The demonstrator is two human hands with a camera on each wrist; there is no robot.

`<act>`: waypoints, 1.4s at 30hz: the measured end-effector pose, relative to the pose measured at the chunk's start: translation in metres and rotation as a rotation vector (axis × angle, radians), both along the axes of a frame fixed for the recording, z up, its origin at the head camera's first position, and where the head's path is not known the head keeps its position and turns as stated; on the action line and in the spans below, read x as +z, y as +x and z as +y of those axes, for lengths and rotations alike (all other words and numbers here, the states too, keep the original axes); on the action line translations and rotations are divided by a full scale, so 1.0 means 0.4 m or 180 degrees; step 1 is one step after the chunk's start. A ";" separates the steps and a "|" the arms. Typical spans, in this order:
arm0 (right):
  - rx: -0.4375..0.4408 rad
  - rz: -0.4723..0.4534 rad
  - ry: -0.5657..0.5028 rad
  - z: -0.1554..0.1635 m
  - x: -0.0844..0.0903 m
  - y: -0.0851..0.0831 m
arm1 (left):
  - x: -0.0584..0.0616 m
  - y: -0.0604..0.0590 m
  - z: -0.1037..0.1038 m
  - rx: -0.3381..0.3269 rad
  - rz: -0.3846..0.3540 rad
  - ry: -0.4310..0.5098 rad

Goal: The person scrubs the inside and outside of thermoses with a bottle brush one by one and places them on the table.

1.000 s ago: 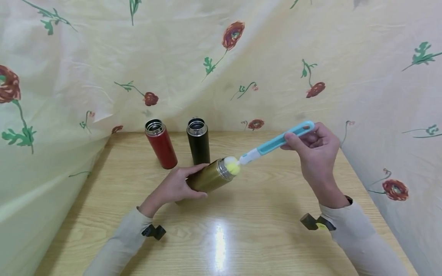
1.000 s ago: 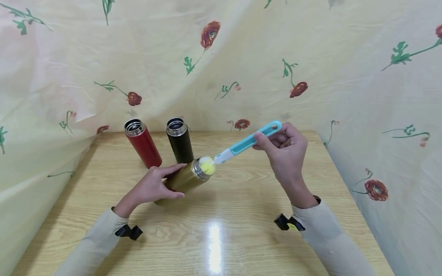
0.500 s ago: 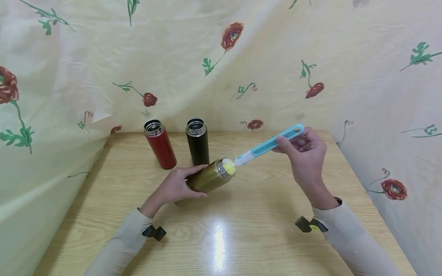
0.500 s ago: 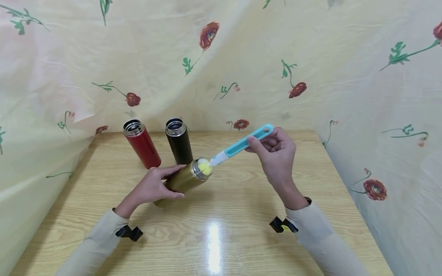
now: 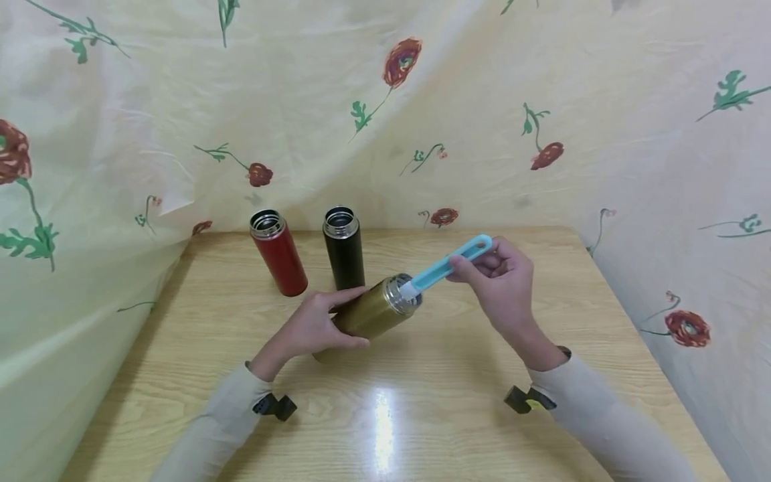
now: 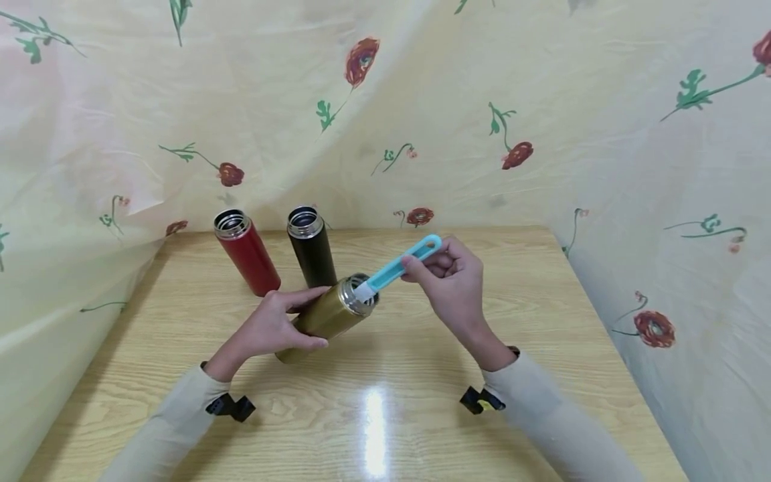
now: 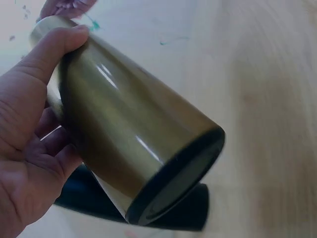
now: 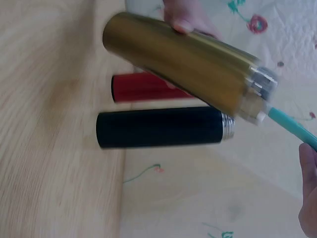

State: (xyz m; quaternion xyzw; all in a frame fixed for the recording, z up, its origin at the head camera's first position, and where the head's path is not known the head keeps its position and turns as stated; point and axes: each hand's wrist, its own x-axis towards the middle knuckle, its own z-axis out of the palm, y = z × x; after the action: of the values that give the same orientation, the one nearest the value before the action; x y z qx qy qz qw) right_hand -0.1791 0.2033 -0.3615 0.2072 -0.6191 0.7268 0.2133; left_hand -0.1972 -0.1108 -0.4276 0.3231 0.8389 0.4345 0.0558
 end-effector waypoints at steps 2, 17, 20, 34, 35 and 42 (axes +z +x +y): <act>-0.0071 -0.0023 0.0127 -0.008 -0.006 0.003 | 0.011 0.002 0.009 -0.0034 0.0005 -0.0037; 0.0041 -0.0345 0.0104 -0.033 -0.030 0.007 | -0.005 0.006 0.013 0.0028 0.0037 -0.0067; 0.0050 -0.0327 0.0092 -0.032 -0.029 0.006 | -0.002 0.008 0.009 0.0019 0.0024 -0.0061; 0.0027 -0.0049 0.0089 0.004 -0.013 0.016 | 0.001 0.009 -0.014 -0.0123 -0.0057 -0.0152; 0.0017 -0.0024 0.0060 0.007 -0.010 0.016 | -0.001 0.008 -0.017 -0.0132 -0.0057 -0.0152; 0.0019 0.0087 -0.0211 0.021 0.018 0.020 | -0.007 0.002 -0.030 -0.0155 -0.0077 -0.0165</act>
State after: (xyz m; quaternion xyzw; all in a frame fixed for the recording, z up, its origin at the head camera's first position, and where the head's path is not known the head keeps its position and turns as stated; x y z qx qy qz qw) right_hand -0.1711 0.2117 -0.3545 0.2118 -0.5911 0.7446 0.2263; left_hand -0.1964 -0.1228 -0.4305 0.3366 0.8410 0.4150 0.0848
